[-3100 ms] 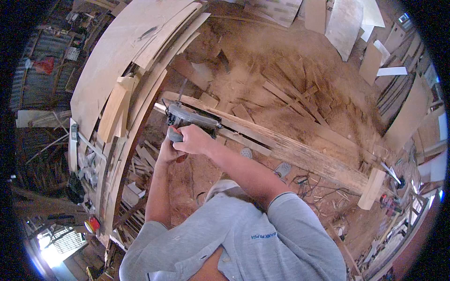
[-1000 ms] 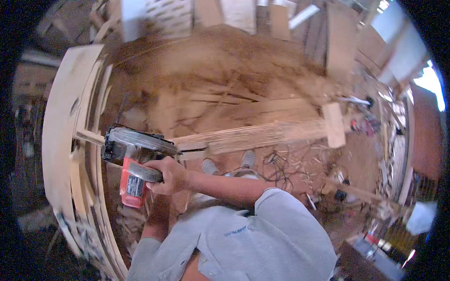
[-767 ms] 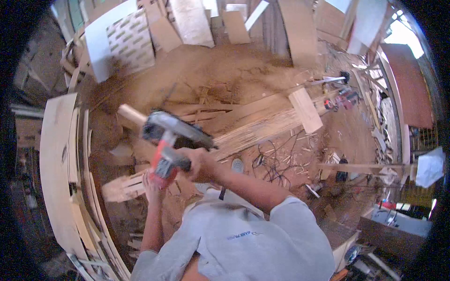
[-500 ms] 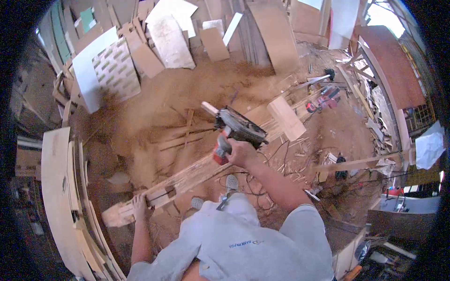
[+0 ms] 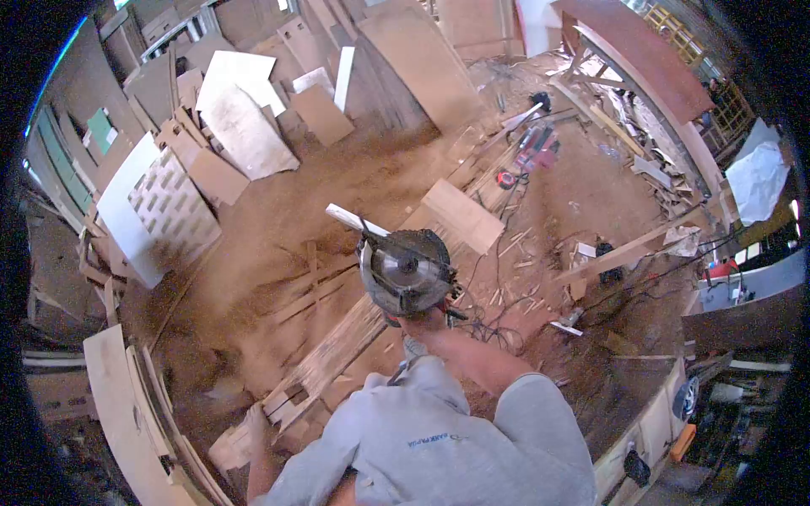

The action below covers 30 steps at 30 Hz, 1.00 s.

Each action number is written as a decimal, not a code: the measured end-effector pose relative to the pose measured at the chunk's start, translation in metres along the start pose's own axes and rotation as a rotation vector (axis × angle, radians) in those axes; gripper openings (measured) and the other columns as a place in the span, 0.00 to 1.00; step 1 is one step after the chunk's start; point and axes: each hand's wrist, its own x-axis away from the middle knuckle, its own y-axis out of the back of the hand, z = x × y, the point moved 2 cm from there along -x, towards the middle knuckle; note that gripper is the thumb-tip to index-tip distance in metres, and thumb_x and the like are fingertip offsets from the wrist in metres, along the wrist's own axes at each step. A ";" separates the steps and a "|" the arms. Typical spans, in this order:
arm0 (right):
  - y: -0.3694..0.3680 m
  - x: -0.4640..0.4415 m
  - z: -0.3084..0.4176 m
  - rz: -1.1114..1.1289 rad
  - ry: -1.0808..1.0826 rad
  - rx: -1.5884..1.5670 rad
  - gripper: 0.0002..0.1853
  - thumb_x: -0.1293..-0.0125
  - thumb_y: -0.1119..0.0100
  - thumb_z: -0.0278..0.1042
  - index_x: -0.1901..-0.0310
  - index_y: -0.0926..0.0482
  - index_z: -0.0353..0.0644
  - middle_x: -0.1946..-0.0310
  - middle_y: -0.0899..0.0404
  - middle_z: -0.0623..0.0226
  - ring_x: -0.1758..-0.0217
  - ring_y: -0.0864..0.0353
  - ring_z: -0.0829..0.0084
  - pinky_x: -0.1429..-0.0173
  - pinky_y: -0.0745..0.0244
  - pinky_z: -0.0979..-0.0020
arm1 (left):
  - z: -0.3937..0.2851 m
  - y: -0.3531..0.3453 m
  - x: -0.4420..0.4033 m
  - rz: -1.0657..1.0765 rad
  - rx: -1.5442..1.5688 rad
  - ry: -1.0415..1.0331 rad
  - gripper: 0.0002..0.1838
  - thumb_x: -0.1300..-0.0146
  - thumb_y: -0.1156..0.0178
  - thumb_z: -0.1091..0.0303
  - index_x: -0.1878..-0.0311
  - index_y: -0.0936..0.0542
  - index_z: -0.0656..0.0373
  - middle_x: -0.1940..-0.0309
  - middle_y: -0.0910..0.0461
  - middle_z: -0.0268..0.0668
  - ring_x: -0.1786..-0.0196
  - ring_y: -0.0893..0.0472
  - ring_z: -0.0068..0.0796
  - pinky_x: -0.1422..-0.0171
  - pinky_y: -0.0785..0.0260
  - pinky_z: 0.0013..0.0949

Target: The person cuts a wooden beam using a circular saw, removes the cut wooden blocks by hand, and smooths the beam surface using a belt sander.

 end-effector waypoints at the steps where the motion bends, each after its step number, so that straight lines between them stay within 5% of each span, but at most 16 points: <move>1: -0.020 0.015 -0.003 0.037 -0.022 -0.054 0.29 0.23 0.44 0.43 0.23 0.28 0.46 0.25 0.26 0.49 0.22 0.28 0.48 0.19 0.36 0.42 | 0.006 -0.002 0.004 -0.019 0.014 -0.017 0.42 0.55 0.14 0.62 0.37 0.25 0.56 0.40 0.21 0.45 0.32 0.25 0.56 0.23 0.33 0.54; 3: -0.036 0.026 0.012 0.116 -0.051 -0.161 0.31 0.20 0.47 0.45 0.19 0.30 0.47 0.16 0.33 0.50 0.13 0.37 0.48 0.11 0.45 0.42 | 0.002 -0.001 0.005 0.001 -0.001 0.015 0.42 0.55 0.14 0.62 0.36 0.24 0.55 0.40 0.20 0.45 0.30 0.25 0.55 0.21 0.34 0.53; 5: -0.001 0.021 0.032 0.158 -0.376 -0.840 0.30 0.18 0.48 0.46 0.19 0.30 0.47 0.17 0.32 0.51 0.13 0.36 0.48 0.11 0.44 0.44 | 0.005 0.006 0.007 0.016 -0.010 0.037 0.42 0.56 0.13 0.62 0.37 0.23 0.54 0.40 0.19 0.44 0.30 0.24 0.54 0.21 0.33 0.53; 7: 0.007 0.017 0.034 0.235 -0.414 -0.885 0.30 0.18 0.50 0.47 0.19 0.30 0.47 0.17 0.32 0.52 0.13 0.35 0.47 0.11 0.44 0.46 | 0.011 0.002 0.005 0.034 0.043 0.036 0.42 0.57 0.13 0.62 0.37 0.22 0.53 0.41 0.18 0.44 0.31 0.23 0.52 0.22 0.33 0.53; 9: -0.002 0.017 0.026 0.327 -0.131 -0.314 0.30 0.17 0.50 0.47 0.19 0.30 0.48 0.16 0.32 0.52 0.13 0.36 0.48 0.10 0.44 0.48 | 0.013 0.002 0.007 -0.017 0.065 0.006 0.42 0.58 0.12 0.62 0.37 0.21 0.53 0.41 0.17 0.43 0.32 0.22 0.52 0.22 0.32 0.53; 15: -0.014 0.010 0.029 0.286 -0.362 -0.746 0.34 0.21 0.47 0.39 0.16 0.36 0.47 0.14 0.36 0.50 0.12 0.38 0.44 0.11 0.44 0.44 | 0.020 -0.002 0.013 -0.081 0.137 -0.016 0.42 0.57 0.13 0.64 0.36 0.22 0.52 0.40 0.17 0.43 0.30 0.23 0.50 0.22 0.33 0.52; 18: -0.011 0.005 0.035 0.238 -0.222 -0.213 0.37 0.26 0.43 0.34 0.16 0.37 0.47 0.15 0.37 0.46 0.12 0.40 0.41 0.12 0.44 0.42 | 0.022 0.000 0.015 -0.086 0.162 -0.027 0.42 0.57 0.13 0.64 0.36 0.22 0.52 0.40 0.17 0.43 0.30 0.23 0.50 0.22 0.33 0.52; 23: 0.012 0.005 0.053 0.198 -0.048 0.018 0.40 0.30 0.43 0.29 0.15 0.38 0.46 0.15 0.38 0.43 0.12 0.40 0.38 0.12 0.44 0.40 | 0.026 0.009 0.022 -0.116 0.078 -0.040 0.42 0.57 0.13 0.64 0.36 0.21 0.53 0.42 0.17 0.43 0.33 0.21 0.50 0.24 0.31 0.52; 30: 0.013 0.028 0.067 0.109 -0.145 0.024 0.38 0.33 0.37 0.34 0.19 0.31 0.43 0.23 0.29 0.36 0.22 0.29 0.33 0.18 0.36 0.37 | 0.040 -0.002 0.014 -0.007 0.140 -0.095 0.39 0.56 0.14 0.63 0.38 0.18 0.54 0.45 0.13 0.45 0.37 0.17 0.54 0.29 0.25 0.52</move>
